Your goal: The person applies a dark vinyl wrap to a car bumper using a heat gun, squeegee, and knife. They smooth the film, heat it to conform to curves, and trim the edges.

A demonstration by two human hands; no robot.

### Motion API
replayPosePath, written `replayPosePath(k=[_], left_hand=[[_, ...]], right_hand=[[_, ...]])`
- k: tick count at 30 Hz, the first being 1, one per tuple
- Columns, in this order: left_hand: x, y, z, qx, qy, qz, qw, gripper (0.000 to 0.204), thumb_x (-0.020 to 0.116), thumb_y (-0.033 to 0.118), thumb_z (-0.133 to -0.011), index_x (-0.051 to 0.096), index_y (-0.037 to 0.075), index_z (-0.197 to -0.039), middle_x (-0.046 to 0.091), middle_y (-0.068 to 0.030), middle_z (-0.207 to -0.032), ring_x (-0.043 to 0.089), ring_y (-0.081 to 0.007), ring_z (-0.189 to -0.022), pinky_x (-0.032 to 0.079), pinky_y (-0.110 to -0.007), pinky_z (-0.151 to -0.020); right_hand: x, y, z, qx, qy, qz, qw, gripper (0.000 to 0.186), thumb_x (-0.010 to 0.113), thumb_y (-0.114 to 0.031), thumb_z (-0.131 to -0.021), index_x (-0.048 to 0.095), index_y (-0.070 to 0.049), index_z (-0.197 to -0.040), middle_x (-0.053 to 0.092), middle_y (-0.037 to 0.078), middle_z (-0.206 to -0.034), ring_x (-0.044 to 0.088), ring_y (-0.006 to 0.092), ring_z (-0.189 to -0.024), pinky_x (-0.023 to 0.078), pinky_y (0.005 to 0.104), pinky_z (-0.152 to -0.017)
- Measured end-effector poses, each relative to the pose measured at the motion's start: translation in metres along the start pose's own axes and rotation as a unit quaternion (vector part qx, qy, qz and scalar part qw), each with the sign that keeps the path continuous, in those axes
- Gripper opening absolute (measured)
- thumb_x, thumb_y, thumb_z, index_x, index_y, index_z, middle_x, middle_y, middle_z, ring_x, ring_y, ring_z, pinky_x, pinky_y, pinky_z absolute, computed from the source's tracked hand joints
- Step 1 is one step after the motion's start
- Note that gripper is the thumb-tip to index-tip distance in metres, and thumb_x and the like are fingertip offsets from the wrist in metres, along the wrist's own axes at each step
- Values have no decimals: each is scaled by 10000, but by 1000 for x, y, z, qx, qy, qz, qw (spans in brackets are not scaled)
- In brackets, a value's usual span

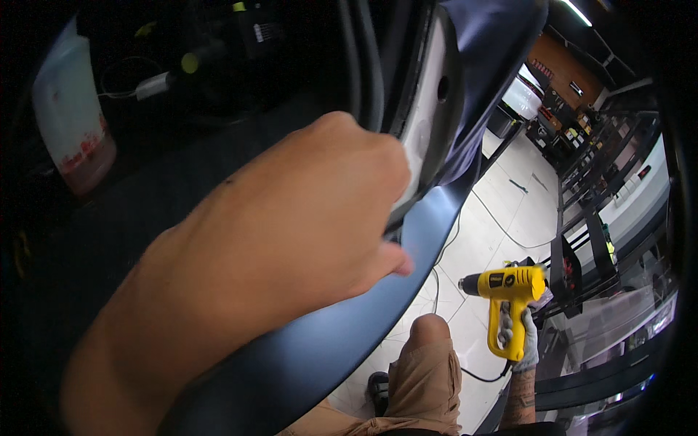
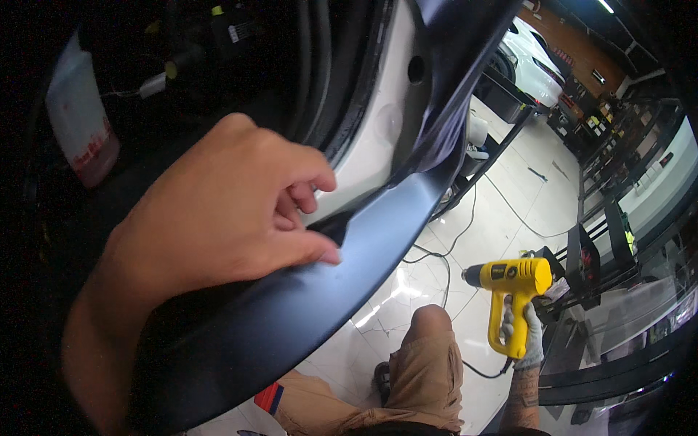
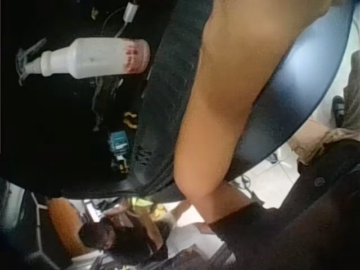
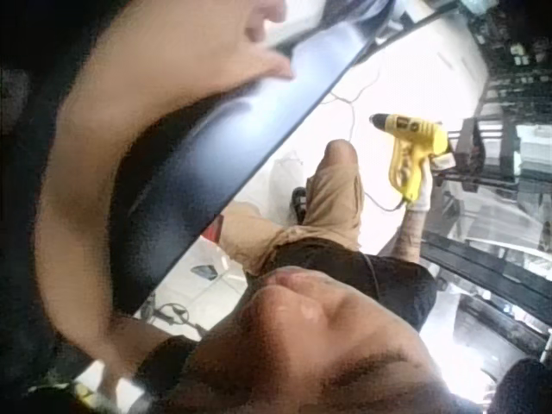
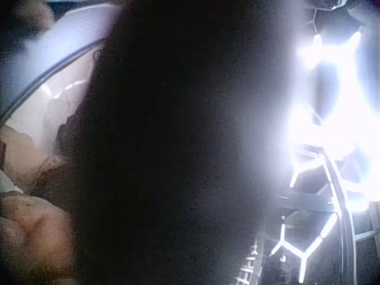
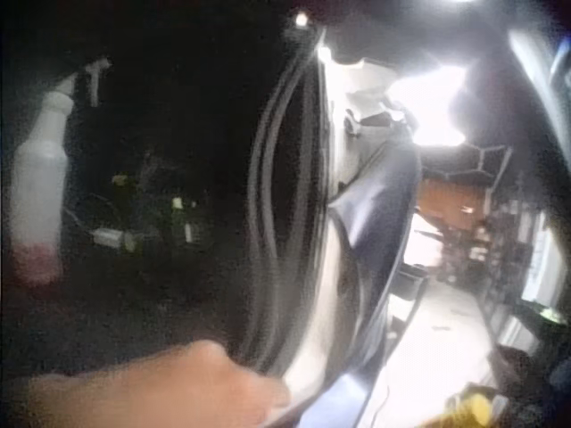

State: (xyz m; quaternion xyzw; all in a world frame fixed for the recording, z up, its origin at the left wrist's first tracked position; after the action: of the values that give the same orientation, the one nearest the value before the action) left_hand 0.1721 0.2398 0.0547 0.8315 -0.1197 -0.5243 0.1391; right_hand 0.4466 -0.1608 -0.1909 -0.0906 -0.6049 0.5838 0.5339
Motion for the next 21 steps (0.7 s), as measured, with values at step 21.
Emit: replayPosePath(k=[21], left_hand=[[25,19,-9,-90,27,-341,935,145,640,110,-868,630,-14,-795,631,-202,-758,643,-359,-752,476,-450,-674]], right_hand=[[156,-14,87,-141,-465,-203,850,690,646,-442,-912,379,68,-1291,570,127,-751,520,193,-405,484,285,-393]])
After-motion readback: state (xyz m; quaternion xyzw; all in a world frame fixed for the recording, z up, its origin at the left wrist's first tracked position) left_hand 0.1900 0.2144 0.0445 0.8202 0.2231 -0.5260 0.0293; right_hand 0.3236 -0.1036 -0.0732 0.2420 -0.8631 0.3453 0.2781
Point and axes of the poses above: each hand's wrist, its own z-axis away from the middle knuckle, its own x-axis out of the palm, y = z × x, the point moved 7 cm from there along -z, towards the middle knuckle
